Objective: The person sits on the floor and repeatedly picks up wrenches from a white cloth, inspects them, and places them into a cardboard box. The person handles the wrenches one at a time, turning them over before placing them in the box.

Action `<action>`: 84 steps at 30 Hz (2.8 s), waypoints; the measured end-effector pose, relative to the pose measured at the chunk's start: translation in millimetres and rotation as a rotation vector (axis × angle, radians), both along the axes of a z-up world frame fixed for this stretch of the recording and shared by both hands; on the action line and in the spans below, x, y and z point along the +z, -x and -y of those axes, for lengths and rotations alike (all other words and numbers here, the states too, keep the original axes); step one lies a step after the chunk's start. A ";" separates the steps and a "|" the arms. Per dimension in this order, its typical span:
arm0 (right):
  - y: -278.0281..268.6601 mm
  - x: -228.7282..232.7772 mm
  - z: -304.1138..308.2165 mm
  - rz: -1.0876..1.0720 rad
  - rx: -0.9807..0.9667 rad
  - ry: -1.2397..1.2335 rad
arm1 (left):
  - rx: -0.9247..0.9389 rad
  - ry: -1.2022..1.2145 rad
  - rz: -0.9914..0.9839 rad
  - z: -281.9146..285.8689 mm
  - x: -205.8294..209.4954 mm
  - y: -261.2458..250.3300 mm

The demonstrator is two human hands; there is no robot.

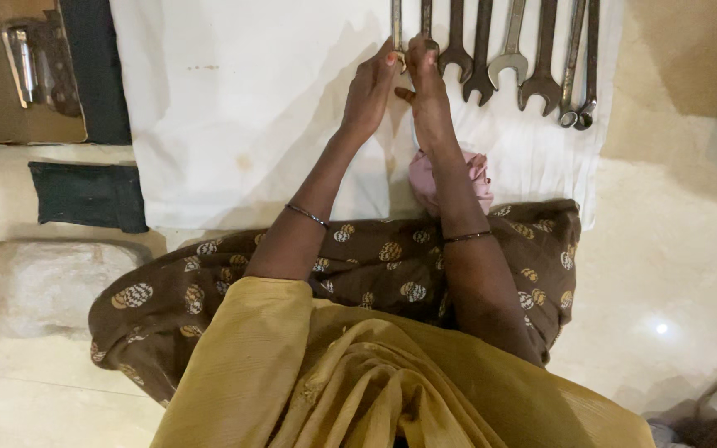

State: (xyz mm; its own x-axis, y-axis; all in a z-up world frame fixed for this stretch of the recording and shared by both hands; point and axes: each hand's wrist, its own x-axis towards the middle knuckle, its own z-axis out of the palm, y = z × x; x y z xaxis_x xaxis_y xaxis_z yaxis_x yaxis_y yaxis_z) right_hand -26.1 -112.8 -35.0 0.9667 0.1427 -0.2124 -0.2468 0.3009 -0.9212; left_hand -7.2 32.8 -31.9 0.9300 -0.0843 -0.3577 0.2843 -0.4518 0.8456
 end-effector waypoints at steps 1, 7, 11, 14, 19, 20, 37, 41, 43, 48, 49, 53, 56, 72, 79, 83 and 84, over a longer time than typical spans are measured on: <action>-0.4 0.0 -0.2 -0.013 -0.032 0.056 | 0.014 0.030 0.090 -1.9 1.1 2.5; -7.1 -7.3 -3.5 -0.186 -0.128 0.149 | 0.216 0.175 0.143 -10.8 -1.1 21.8; -3.6 -14.3 -5.8 -0.098 -0.170 0.068 | 0.290 0.228 0.142 -9.0 -2.2 24.6; -3.3 -17.4 -6.0 -0.060 -0.158 -0.079 | 0.247 0.250 0.171 -6.5 -2.0 21.3; -5.6 -13.2 -6.1 -0.095 -0.128 -0.192 | 0.237 0.443 0.085 -5.8 -3.2 8.9; -5.3 -10.7 -5.1 -0.100 -0.120 -0.190 | 0.262 0.456 0.036 -7.2 -3.6 4.3; 1.3 -0.8 -6.7 -0.150 -0.018 -0.277 | 0.238 0.669 -0.101 -16.0 -17.9 3.2; 4.0 6.2 -9.8 -0.137 -0.003 -0.286 | 0.255 0.584 -0.089 -16.2 -12.0 6.8; 4.3 9.5 -11.5 -0.134 0.008 -0.277 | 0.261 0.596 -0.122 -17.6 -9.5 5.8; 5.4 11.8 -12.6 -0.123 0.043 -0.262 | 0.263 0.644 -0.182 -19.0 -8.0 7.1; 6.0 11.5 -12.9 -0.122 0.044 -0.254 | 0.248 0.624 -0.175 -19.3 -7.9 8.8; 6.9 8.1 -17.5 -0.131 0.050 -0.247 | 0.238 0.543 -0.175 -23.2 -7.0 14.1; 9.9 4.5 -25.4 -0.132 0.042 -0.291 | 0.233 0.643 -0.194 -30.7 -7.8 18.6; 17.8 -9.9 -38.3 -0.181 0.021 -0.496 | 0.368 1.216 -0.082 -51.9 -33.4 42.3; 21.5 3.7 -44.7 -0.147 0.018 -0.453 | 0.353 1.129 -0.069 -42.1 -15.7 47.5; 29.7 27.7 -56.6 -0.048 0.027 -0.305 | 0.435 0.840 -0.179 -31.4 2.9 55.5; 31.8 33.5 -60.7 -0.015 0.029 -0.249 | 0.467 0.756 -0.223 -29.3 6.1 57.5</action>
